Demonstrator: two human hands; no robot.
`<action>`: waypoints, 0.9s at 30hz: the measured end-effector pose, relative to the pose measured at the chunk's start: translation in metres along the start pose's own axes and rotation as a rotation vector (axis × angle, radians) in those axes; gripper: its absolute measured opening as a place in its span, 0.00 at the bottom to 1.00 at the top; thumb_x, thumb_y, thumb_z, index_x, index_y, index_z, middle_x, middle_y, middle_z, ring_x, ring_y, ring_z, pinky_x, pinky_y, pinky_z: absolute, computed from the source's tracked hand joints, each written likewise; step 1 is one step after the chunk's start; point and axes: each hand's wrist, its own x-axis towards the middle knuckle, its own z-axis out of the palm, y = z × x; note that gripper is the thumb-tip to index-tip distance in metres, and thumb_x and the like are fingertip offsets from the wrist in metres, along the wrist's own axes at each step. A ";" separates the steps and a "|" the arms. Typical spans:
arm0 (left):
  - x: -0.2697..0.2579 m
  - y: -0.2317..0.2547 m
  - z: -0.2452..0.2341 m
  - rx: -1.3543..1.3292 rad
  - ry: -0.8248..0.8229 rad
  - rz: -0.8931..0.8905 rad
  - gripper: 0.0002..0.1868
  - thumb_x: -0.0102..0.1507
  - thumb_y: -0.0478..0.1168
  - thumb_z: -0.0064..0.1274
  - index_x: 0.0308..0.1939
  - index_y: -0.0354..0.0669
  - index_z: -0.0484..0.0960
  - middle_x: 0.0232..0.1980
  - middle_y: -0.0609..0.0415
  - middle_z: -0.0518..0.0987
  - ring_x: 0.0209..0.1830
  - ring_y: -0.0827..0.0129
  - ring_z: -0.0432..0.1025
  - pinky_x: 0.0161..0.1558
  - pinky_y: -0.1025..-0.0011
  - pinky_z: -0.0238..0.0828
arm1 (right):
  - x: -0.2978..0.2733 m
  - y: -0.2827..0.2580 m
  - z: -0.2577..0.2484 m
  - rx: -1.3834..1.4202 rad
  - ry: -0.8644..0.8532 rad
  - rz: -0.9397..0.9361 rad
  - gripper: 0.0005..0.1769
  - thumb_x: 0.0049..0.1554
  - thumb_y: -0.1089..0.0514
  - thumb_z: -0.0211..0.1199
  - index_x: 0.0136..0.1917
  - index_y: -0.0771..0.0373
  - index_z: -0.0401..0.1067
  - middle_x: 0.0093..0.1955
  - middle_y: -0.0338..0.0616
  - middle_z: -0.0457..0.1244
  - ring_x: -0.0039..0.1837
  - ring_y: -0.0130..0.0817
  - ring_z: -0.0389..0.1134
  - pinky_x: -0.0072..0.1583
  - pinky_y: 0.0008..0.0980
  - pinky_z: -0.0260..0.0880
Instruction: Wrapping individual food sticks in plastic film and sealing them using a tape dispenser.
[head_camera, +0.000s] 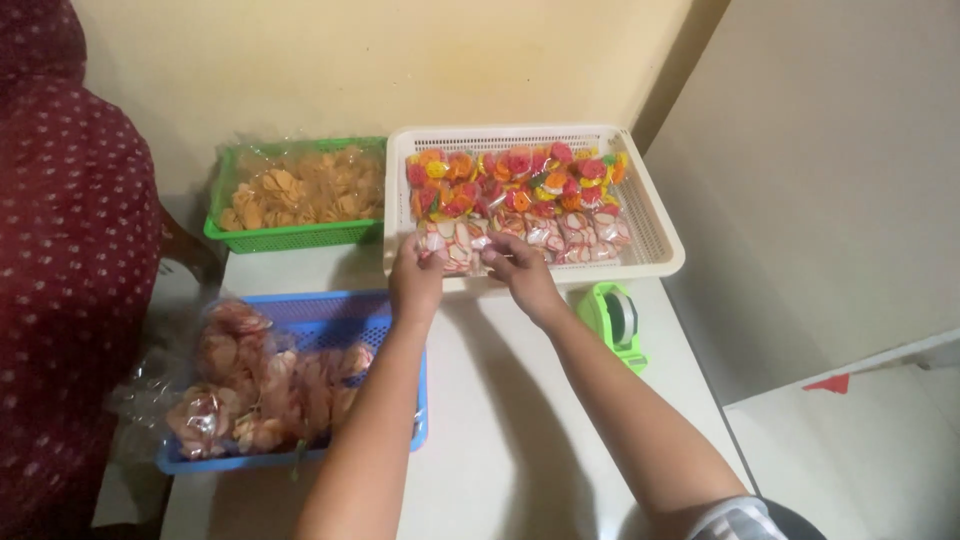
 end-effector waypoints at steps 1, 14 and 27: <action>0.020 -0.006 0.006 0.000 0.000 -0.005 0.32 0.64 0.51 0.56 0.71 0.54 0.70 0.60 0.48 0.80 0.63 0.57 0.74 0.61 0.60 0.74 | 0.014 0.009 -0.005 -0.001 -0.002 0.005 0.24 0.62 0.59 0.66 0.71 0.60 0.70 0.57 0.53 0.66 0.61 0.43 0.71 0.63 0.44 0.75; 0.134 -0.054 0.081 0.387 0.117 0.105 0.32 0.63 0.34 0.56 0.71 0.35 0.65 0.62 0.35 0.74 0.62 0.43 0.73 0.60 0.54 0.74 | 0.106 0.040 -0.009 -0.458 -0.099 0.094 0.27 0.60 0.53 0.59 0.72 0.48 0.62 0.68 0.49 0.58 0.66 0.56 0.61 0.60 0.60 0.73; 0.137 -0.074 0.085 0.865 -0.259 0.458 0.21 0.68 0.45 0.41 0.65 0.66 0.75 0.75 0.58 0.61 0.79 0.45 0.49 0.78 0.51 0.45 | 0.136 0.091 -0.029 -1.422 -0.245 -0.394 0.25 0.53 0.37 0.66 0.61 0.45 0.76 0.60 0.36 0.69 0.79 0.45 0.53 0.75 0.54 0.53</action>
